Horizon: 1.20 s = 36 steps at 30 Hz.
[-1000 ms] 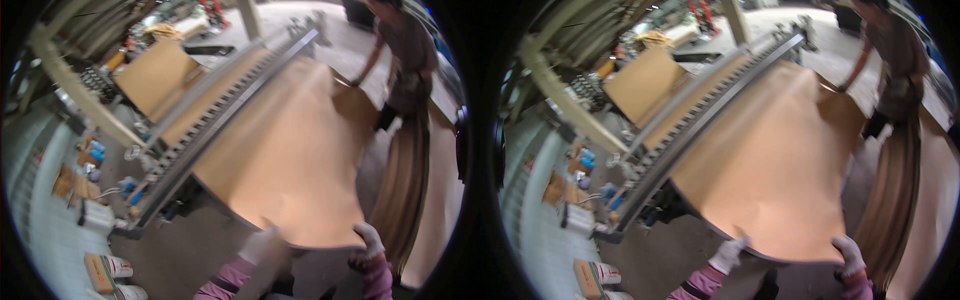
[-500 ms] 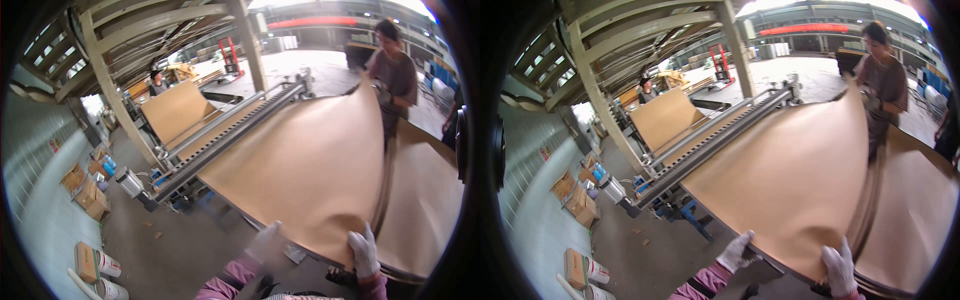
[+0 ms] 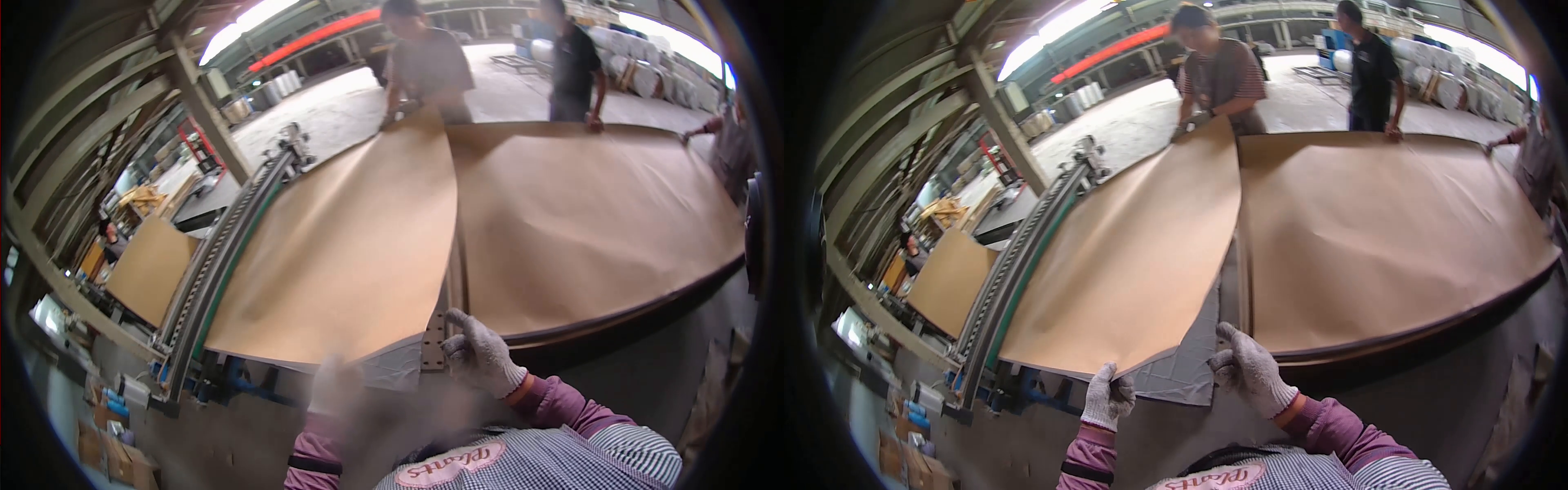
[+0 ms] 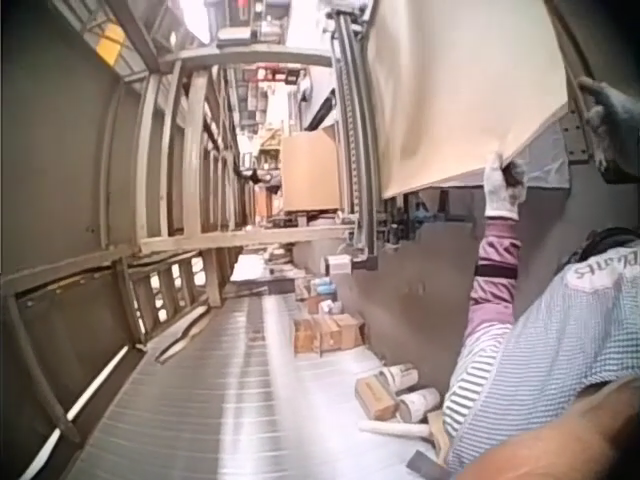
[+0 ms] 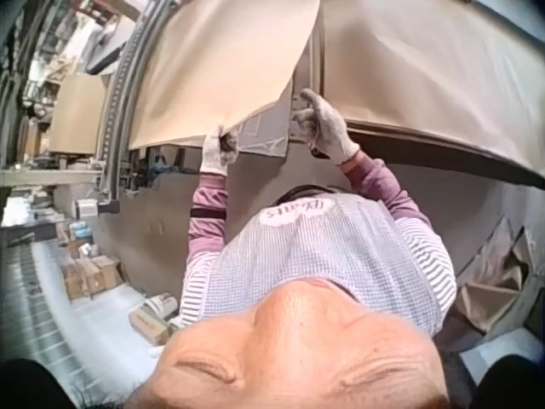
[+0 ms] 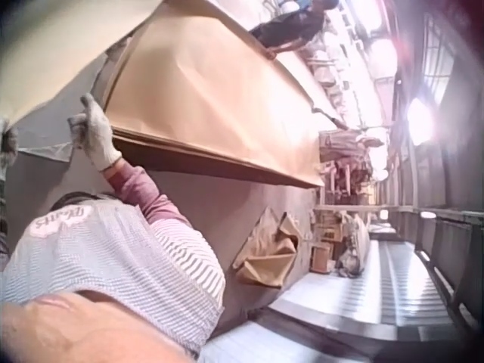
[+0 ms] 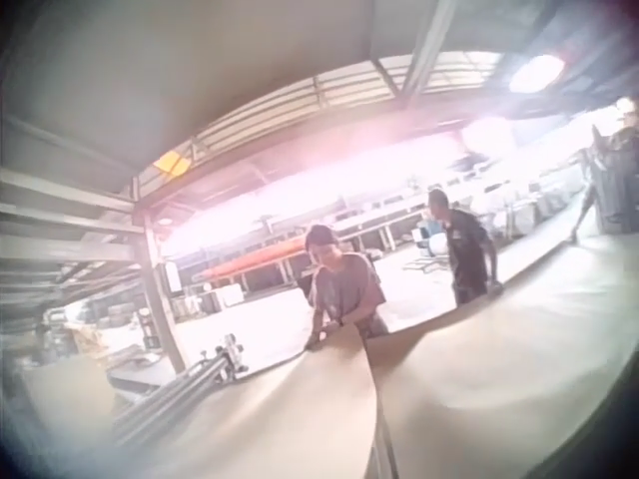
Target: Handling and sorting large sheets of paper or veneer in a manufacturing facility using an industrial cutter.
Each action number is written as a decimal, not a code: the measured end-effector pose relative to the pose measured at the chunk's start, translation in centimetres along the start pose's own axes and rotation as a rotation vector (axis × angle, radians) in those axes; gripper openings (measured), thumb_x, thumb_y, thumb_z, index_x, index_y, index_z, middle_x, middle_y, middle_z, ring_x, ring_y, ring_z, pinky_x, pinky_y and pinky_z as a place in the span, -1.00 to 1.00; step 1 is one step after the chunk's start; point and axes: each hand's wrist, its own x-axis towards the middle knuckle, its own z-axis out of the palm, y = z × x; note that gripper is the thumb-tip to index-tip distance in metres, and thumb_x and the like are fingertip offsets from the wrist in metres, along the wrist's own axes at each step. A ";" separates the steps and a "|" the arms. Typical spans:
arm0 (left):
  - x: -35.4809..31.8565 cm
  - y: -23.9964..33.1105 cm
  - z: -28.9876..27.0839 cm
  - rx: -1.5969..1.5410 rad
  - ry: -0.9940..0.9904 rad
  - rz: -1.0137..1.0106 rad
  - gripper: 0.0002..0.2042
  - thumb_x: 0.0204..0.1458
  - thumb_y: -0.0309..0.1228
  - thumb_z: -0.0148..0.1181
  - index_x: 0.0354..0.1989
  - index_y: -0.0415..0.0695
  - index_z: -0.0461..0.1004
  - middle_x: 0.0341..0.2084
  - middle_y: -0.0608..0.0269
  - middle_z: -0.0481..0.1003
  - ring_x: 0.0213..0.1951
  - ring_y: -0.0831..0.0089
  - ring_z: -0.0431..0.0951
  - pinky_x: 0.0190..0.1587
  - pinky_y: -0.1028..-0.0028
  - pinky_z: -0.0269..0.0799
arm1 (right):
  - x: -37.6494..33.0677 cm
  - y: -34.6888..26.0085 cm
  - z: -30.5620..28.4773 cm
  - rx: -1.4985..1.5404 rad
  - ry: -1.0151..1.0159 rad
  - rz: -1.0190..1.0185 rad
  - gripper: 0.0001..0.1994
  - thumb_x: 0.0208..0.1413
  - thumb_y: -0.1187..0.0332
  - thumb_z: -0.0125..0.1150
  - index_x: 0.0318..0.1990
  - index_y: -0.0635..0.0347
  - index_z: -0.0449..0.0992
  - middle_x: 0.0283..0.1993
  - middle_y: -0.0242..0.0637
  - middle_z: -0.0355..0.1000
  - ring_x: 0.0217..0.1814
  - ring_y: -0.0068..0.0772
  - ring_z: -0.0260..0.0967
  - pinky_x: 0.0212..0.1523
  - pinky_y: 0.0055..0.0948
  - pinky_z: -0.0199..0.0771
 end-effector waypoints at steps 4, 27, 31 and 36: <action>2.4 -1.9 -1.0 0.111 -0.182 0.018 -0.79 0.16 -0.21 0.04 -0.36 -0.07 0.40 -0.68 0.32 0.39 -0.69 0.51 0.34 -0.63 0.54 0.33 | -1.8 1.9 -1.1 -0.674 -0.008 0.154 -0.21 0.06 0.15 0.23 0.34 0.33 -0.02 -0.26 -0.26 0.45 -0.35 -0.58 0.35 -0.37 -0.58 0.40; 1.1 -6.3 3.2 0.441 0.255 0.040 -0.54 0.11 0.09 -0.10 -0.48 -0.07 0.48 -0.78 0.33 0.38 -0.84 0.45 0.25 -0.84 0.51 0.10 | -7.5 -3.1 -8.1 -1.021 0.183 -0.466 -0.62 0.17 0.17 0.05 -0.06 0.35 0.41 -0.14 -0.05 0.47 -0.07 -0.18 0.41 -0.04 -0.34 0.39; 3.9 -8.5 0.6 0.367 0.185 -0.086 -0.54 0.13 0.08 -0.16 -0.56 -0.01 0.41 -0.85 0.32 0.31 -0.88 0.45 0.21 -0.88 0.53 0.06 | -9.9 -5.6 -10.4 -0.795 0.181 -0.647 -0.71 0.18 0.25 0.08 -0.11 0.33 0.44 -0.21 -0.16 0.49 -0.13 -0.27 0.43 -0.12 -0.35 0.41; 0.2 -13.3 4.5 0.284 0.052 -0.057 -0.63 0.16 -0.03 -0.07 -0.17 -0.10 0.42 -0.34 0.25 0.52 -0.41 0.32 0.55 -0.41 0.31 0.53 | -14.0 -11.2 -11.6 -1.015 0.262 -0.182 -0.78 0.21 0.25 0.08 -0.34 0.22 0.48 -0.34 -0.50 0.41 -0.28 -0.67 0.34 -0.21 -0.60 0.43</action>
